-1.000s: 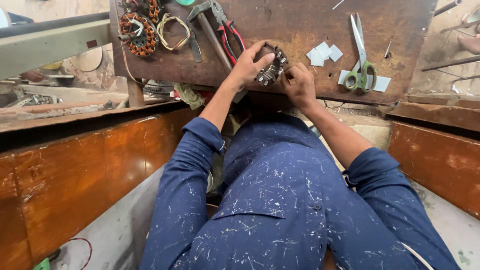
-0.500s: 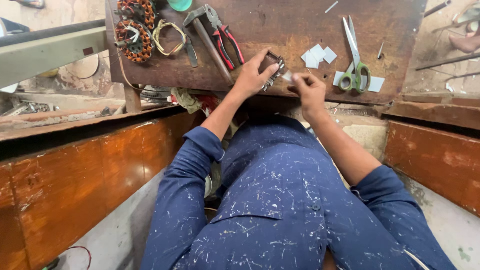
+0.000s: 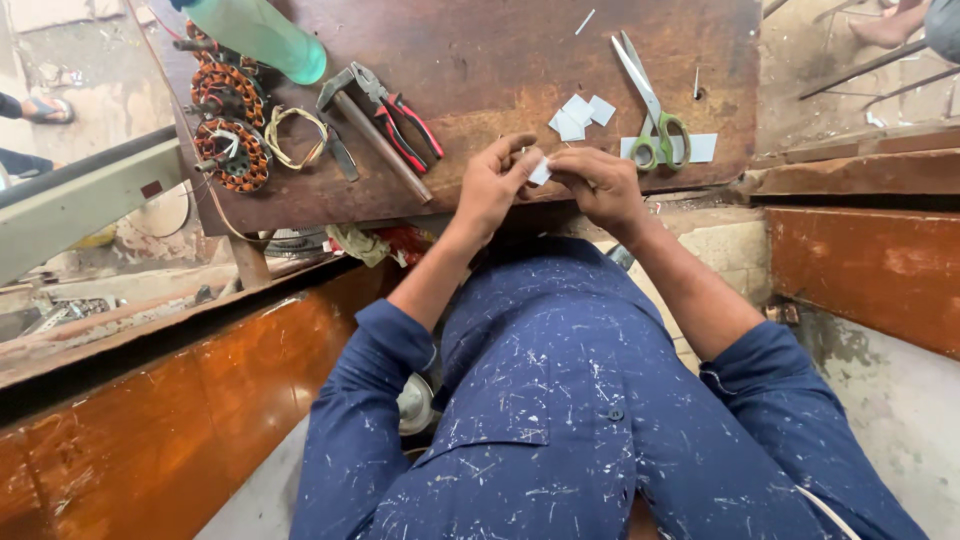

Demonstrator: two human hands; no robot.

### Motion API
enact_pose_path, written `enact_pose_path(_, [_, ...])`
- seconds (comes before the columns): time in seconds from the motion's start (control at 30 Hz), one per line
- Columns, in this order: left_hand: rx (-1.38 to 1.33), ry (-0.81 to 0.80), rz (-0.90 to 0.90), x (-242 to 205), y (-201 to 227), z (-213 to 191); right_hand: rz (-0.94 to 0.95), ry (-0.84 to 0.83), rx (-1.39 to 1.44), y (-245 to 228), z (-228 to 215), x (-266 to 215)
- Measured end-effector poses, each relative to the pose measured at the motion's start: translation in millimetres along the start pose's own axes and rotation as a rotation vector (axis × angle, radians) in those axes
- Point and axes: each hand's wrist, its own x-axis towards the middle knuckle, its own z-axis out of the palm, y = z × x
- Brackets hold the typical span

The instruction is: The person cuts small rectangular pieces from a white strip using scissors and inserts them into the slots of a stator component. The person repeats this process, cutting and inserting multiple pieces into the stator.

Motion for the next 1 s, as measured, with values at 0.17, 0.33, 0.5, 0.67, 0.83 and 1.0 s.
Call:
enact_pose_path(0.17, [-0.3, -0.114, -0.001, 13.6, -0.3, -9.7, 0.167, 0.09, -0.381, 33.6, -31.0, 0.9])
enact_pose_path(0.33, [-0.35, -0.043, -0.036, 12.3, -2.2, -10.8, 0.632, -0.245, -0.866, 82.2, -71.9, -7.0])
enact_pose_path(0.5, [-0.337, -0.013, -0.051, 14.8, 12.5, 1.2, 0.81, -0.417, -0.828, 91.5, -84.0, 15.8])
enact_pose_path(0.67, [-0.302, 0.0, 0.005, 12.6, 27.3, 8.9, 0.88, 0.019, 0.288, 39.7, -86.0, 5.1])
enact_pose_path(0.83, [-0.303, 0.048, 0.045, 20.9, 31.7, 13.2, 0.009, -0.094, -0.064, -27.7, -42.0, -31.8])
enact_pose_path(1.0, [-0.312, 0.024, 0.125, 24.7, 38.7, 21.9, 0.495, -0.226, 0.038, -46.3, -23.3, -30.7])
